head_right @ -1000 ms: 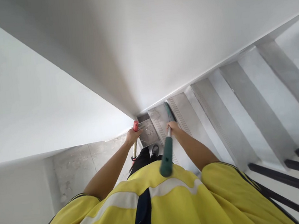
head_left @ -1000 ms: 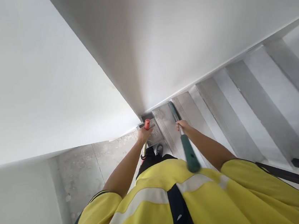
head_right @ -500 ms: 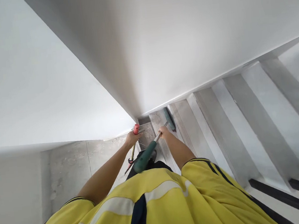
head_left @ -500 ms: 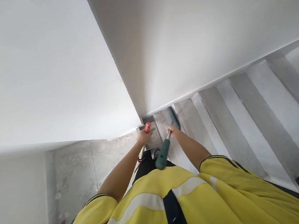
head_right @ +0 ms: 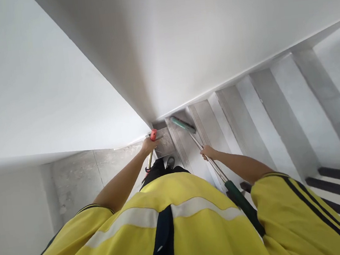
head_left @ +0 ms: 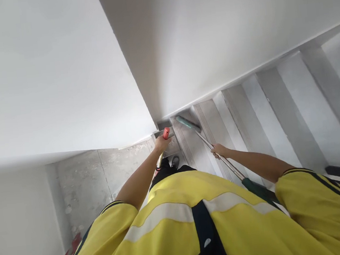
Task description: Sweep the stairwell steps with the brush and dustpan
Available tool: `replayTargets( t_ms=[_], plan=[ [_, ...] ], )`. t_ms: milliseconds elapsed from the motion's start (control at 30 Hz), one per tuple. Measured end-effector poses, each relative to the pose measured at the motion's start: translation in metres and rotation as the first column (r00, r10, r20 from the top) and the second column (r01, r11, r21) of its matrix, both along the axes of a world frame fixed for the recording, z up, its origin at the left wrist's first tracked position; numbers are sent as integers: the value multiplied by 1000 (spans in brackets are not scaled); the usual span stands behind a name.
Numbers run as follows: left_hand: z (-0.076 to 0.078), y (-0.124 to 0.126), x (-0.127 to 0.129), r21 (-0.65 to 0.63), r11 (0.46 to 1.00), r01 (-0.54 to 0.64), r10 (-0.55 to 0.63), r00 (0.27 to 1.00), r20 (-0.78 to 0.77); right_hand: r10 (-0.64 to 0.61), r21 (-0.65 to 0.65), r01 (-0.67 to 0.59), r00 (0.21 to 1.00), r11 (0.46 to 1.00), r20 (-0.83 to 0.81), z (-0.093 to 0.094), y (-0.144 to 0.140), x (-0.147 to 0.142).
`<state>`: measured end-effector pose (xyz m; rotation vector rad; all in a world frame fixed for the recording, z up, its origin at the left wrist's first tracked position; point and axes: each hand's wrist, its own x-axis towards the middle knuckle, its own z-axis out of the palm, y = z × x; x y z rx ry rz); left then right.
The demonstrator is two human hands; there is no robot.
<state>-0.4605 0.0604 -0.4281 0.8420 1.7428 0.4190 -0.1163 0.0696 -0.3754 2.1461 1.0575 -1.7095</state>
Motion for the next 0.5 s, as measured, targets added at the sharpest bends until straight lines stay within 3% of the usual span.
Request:
replayTargets(
  t_ms=[100, 233, 367, 500],
  plan=[
    [1, -2, 2, -5, 1000, 8, -8, 1000, 5, 192, 23, -194, 979, 981, 71, 4, -13, 16],
    [8, -4, 1, 0, 1000, 0, 0, 1000, -13, 387, 77, -402, 908, 912, 160, -2, 21, 0],
    [15, -6, 0, -11, 1000, -7, 6, 999, -45, 458, 137, -486, 868, 863, 192, -27, 72, -26],
    [19, -9, 1, -29, 1000, -5, 4, 999, -53, 494, 70, -523, 835, 849, 244, -59, 89, -31]
  ],
)
